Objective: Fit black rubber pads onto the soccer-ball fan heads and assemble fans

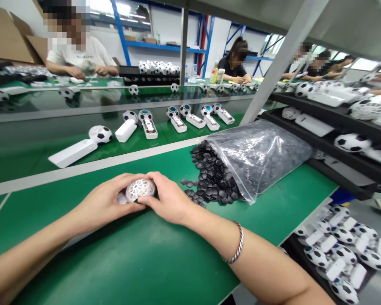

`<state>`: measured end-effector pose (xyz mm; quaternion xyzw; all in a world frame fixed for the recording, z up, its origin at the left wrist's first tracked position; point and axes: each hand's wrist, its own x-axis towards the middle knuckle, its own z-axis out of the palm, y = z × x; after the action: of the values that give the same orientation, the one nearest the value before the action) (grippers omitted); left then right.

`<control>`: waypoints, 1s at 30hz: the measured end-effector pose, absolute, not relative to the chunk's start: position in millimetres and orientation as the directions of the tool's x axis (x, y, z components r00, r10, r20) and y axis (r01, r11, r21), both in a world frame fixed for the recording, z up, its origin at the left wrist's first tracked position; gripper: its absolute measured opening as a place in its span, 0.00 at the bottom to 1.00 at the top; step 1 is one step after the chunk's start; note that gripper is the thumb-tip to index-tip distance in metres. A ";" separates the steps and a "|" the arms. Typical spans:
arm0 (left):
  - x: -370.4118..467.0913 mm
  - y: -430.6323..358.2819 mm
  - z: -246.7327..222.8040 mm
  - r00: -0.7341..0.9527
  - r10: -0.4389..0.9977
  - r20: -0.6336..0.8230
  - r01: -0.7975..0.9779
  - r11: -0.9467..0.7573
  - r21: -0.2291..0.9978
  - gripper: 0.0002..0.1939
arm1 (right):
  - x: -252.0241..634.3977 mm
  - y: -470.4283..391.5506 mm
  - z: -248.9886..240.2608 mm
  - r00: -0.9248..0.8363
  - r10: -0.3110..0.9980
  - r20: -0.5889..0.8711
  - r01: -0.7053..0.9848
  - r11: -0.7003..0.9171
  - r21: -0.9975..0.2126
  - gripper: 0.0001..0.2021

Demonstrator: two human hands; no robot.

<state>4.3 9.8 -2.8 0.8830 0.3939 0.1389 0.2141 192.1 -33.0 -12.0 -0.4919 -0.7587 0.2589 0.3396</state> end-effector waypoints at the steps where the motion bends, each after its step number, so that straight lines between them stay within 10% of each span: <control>1: 3.3 9.6 -3.7 0.646 0.759 0.081 0.644 -0.599 0.476 0.31 | 200.2 -29.7 -8.4 -0.261 0.934 0.245 0.640 0.358 -0.680 0.11; 8: -6.7 13.2 0.8 0.669 0.742 0.034 0.657 -0.613 0.438 0.25 | 249.2 -17.1 0.5 0.021 0.996 0.090 0.968 0.002 -0.251 0.08; 17: -8.0 25.1 -6.7 0.838 0.527 0.145 0.491 -0.843 0.220 0.31 | 243.8 -15.9 -3.2 -0.117 0.989 0.093 0.808 0.150 -0.570 0.01; 22: -8.9 26.0 -10.2 0.786 0.607 0.119 0.543 -0.769 0.338 0.33 | 224.2 -25.4 -1.8 -0.222 0.965 0.136 0.474 0.229 -0.850 0.05; 30: 2.4 9.5 -13.6 0.723 0.658 0.211 0.578 -0.743 0.337 0.36 | 207.2 -42.7 5.2 -0.329 0.843 0.425 0.570 0.537 -0.622 0.04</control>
<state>2.4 9.5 -13.6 0.9198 0.3359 0.1601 0.1249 207.2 -42.7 5.2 -0.4449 -0.7943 0.1839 0.3706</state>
